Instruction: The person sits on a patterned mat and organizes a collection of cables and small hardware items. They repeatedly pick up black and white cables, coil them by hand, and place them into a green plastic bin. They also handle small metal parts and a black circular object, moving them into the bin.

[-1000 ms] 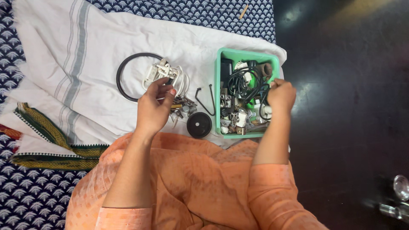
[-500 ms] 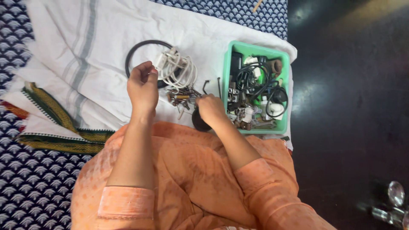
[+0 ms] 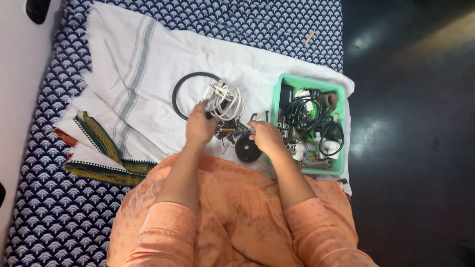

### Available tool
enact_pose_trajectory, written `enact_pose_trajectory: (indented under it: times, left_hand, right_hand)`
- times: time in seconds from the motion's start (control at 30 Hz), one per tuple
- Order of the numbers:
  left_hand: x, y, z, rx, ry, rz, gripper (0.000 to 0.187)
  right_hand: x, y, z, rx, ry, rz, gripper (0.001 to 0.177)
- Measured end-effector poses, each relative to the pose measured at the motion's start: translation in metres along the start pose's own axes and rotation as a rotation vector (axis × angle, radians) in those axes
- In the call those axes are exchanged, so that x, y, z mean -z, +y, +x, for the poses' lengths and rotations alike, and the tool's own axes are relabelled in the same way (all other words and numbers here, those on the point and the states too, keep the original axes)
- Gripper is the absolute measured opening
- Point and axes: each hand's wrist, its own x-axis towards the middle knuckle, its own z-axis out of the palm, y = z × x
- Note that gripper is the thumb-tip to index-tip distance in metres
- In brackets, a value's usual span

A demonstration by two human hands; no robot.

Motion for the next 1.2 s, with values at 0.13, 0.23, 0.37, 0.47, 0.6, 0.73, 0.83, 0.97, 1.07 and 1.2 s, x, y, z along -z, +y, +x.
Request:
enact_pose_trajectory:
  times: [0.13,0.23,0.37,0.47,0.6,0.73,0.83,0.97,1.07,1.2]
  left_hand:
    - [-0.037,0.005,-0.019,-0.138,-0.133,0.393,0.073]
    - [-0.048,0.004,-0.011,-0.188,-0.067,0.573,0.059]
    - [-0.034,0.013,0.012,-0.26,-0.101,0.562,0.056]
    - [-0.017,0.02,0.02,-0.145,-0.359,0.568,0.061]
    - [-0.015,0.023,0.024,-0.231,-0.177,0.503,0.039]
    - [-0.013,0.024,0.037,-0.316,0.19,0.064,0.046]
    - [0.004,0.033,0.047,-0.032,0.234,-0.413,0.038]
    - [0.035,0.054,0.043,0.257,0.036,-1.1,0.039]
    - [0.05,0.076,0.02,0.317,-0.082,-1.125,0.037]
    - [0.064,0.109,-0.019,0.422,-0.158,-0.96,0.042]
  right_hand:
    - [0.008,0.002,-0.003,0.049,0.015,0.006,0.048]
    - [0.02,-0.002,-0.009,0.061,0.043,0.071,0.044]
    - [0.042,0.003,-0.031,0.107,0.144,0.187,0.041]
    - [0.059,0.012,-0.054,0.133,0.218,0.203,0.037]
    - [0.073,0.018,-0.089,0.129,0.354,0.276,0.028]
    - [0.067,0.021,-0.109,0.048,0.416,0.263,0.023]
    - [0.05,0.029,-0.106,-0.012,0.347,0.421,0.027]
    - [0.024,0.037,-0.067,0.05,0.319,0.705,0.03]
    - [0.02,0.04,-0.039,0.032,0.251,1.004,0.039]
    - [0.018,0.046,-0.028,0.19,0.01,1.61,0.051]
